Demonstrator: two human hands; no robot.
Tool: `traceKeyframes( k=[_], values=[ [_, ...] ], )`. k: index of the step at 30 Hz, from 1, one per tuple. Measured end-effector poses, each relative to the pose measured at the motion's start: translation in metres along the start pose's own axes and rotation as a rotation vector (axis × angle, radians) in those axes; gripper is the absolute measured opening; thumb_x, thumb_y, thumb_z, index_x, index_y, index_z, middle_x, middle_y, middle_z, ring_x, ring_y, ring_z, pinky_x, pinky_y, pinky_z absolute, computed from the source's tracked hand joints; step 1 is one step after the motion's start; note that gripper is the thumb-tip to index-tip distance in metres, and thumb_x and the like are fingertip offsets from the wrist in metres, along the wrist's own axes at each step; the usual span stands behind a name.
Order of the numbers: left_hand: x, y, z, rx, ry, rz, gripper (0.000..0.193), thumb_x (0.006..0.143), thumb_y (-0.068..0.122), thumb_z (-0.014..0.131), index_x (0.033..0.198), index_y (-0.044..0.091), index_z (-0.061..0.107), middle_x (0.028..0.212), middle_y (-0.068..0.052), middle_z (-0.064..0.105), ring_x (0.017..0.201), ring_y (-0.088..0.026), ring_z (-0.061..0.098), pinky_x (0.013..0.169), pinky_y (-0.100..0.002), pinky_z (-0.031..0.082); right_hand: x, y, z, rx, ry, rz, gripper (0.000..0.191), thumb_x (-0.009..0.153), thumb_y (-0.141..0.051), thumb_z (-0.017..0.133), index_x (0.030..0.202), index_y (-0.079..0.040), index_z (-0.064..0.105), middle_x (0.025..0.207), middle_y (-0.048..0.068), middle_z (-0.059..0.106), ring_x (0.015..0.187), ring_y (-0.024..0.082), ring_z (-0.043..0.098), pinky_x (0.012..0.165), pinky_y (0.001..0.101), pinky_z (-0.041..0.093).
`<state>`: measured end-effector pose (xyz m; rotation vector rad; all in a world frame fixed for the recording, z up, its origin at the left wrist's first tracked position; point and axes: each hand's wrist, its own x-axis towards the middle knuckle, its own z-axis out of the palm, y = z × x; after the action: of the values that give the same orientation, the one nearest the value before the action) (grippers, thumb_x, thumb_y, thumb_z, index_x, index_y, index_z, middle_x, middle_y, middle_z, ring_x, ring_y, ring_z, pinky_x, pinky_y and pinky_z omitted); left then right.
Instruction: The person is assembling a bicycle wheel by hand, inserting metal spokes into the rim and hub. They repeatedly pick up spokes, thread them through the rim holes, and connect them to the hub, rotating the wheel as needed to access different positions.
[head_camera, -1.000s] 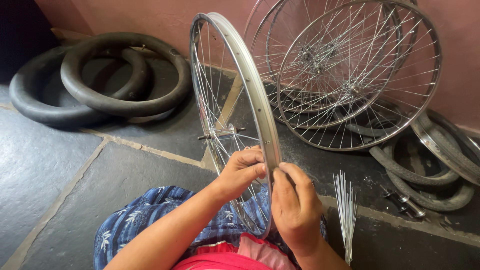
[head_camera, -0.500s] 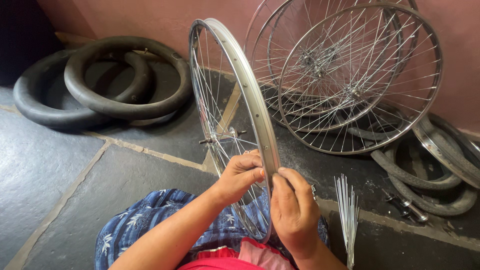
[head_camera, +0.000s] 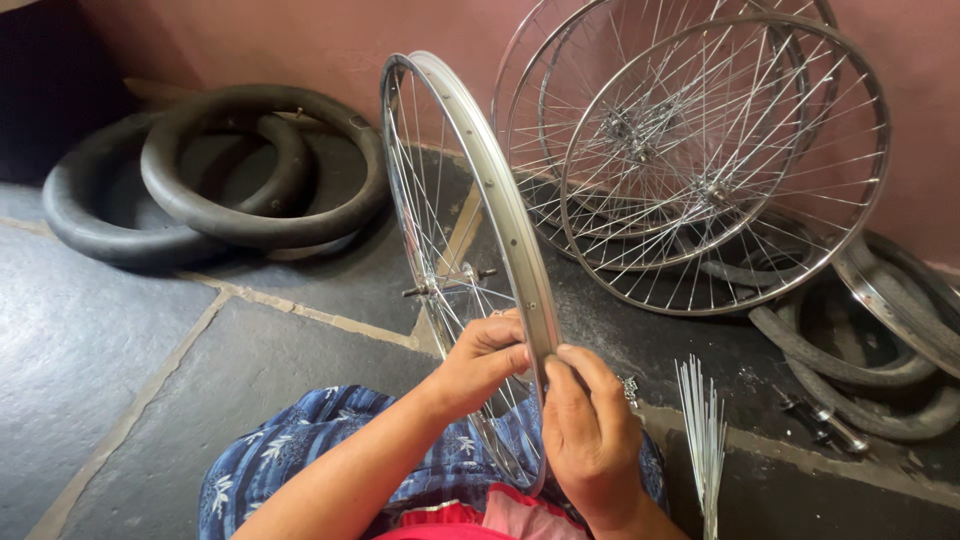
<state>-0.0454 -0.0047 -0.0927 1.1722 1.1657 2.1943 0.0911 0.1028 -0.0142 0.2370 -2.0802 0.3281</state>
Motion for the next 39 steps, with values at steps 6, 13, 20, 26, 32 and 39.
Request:
traceKeyframes(
  k=[6, 13, 20, 26, 32, 39],
  values=[
    [-0.001, -0.005, -0.003, -0.014, -0.019, 0.009, 0.016, 0.102, 0.018, 0.071, 0.104, 0.002, 0.074, 0.102, -0.002, 0.064, 0.095, -0.012, 0.057, 0.081, -0.028, 0.047, 0.0, -0.001, -0.003, -0.019, -0.031, -0.041, 0.03, 0.083, 0.009, 0.073, 0.113, 0.003, 0.068, 0.118, 0.018, 0.064, 0.103, 0.031, 0.072, 0.085, 0.0349, 0.061],
    [-0.004, -0.007, -0.009, -0.067, -0.057, -0.002, 0.017, 0.101, 0.018, 0.072, 0.103, 0.001, 0.073, 0.108, -0.003, 0.064, 0.103, -0.013, 0.058, 0.09, -0.029, 0.048, -0.005, 0.0, 0.001, -0.022, -0.008, -0.024, 0.028, 0.085, 0.01, 0.074, 0.112, 0.004, 0.069, 0.118, 0.017, 0.065, 0.104, 0.031, 0.072, 0.088, 0.0345, 0.062],
    [-0.001, -0.007, -0.006, -0.093, -0.024, -0.041, 0.018, 0.1, 0.019, 0.073, 0.098, 0.001, 0.072, 0.1, -0.001, 0.061, 0.09, -0.011, 0.054, 0.076, -0.025, 0.044, -0.005, 0.0, 0.003, -0.029, 0.026, -0.012, 0.027, 0.084, 0.009, 0.074, 0.11, 0.003, 0.07, 0.116, 0.017, 0.067, 0.103, 0.031, 0.072, 0.087, 0.0351, 0.061],
    [-0.008, -0.003, -0.002, -0.049, -0.023, -0.035, 0.016, 0.102, 0.016, 0.072, 0.102, 0.0, 0.073, 0.102, -0.002, 0.062, 0.092, -0.011, 0.057, 0.079, -0.026, 0.047, -0.006, -0.002, 0.001, -0.017, 0.058, -0.025, 0.022, 0.087, 0.009, 0.074, 0.108, 0.004, 0.07, 0.114, 0.016, 0.068, 0.1, 0.029, 0.074, 0.086, 0.0342, 0.062],
    [-0.009, 0.005, -0.001, -0.147, 0.04, -0.163, 0.018, 0.1, 0.015, 0.072, 0.11, 0.0, 0.074, 0.108, -0.001, 0.062, 0.095, -0.011, 0.061, 0.081, -0.026, 0.052, -0.007, -0.003, 0.004, -0.004, 0.05, -0.047, 0.022, 0.085, 0.009, 0.073, 0.107, 0.004, 0.072, 0.112, 0.018, 0.069, 0.098, 0.03, 0.074, 0.084, 0.0347, 0.062],
    [-0.015, 0.006, -0.001, -0.155, 0.045, -0.21, 0.018, 0.096, 0.014, 0.072, 0.109, 0.002, 0.074, 0.103, -0.002, 0.07, 0.091, -0.01, 0.065, 0.079, -0.026, 0.055, -0.008, -0.015, -0.004, -0.014, 0.116, -0.007, 0.021, 0.086, 0.006, 0.077, 0.105, -0.002, 0.073, 0.108, 0.014, 0.07, 0.094, 0.027, 0.073, 0.081, 0.034, 0.061]
  ],
)
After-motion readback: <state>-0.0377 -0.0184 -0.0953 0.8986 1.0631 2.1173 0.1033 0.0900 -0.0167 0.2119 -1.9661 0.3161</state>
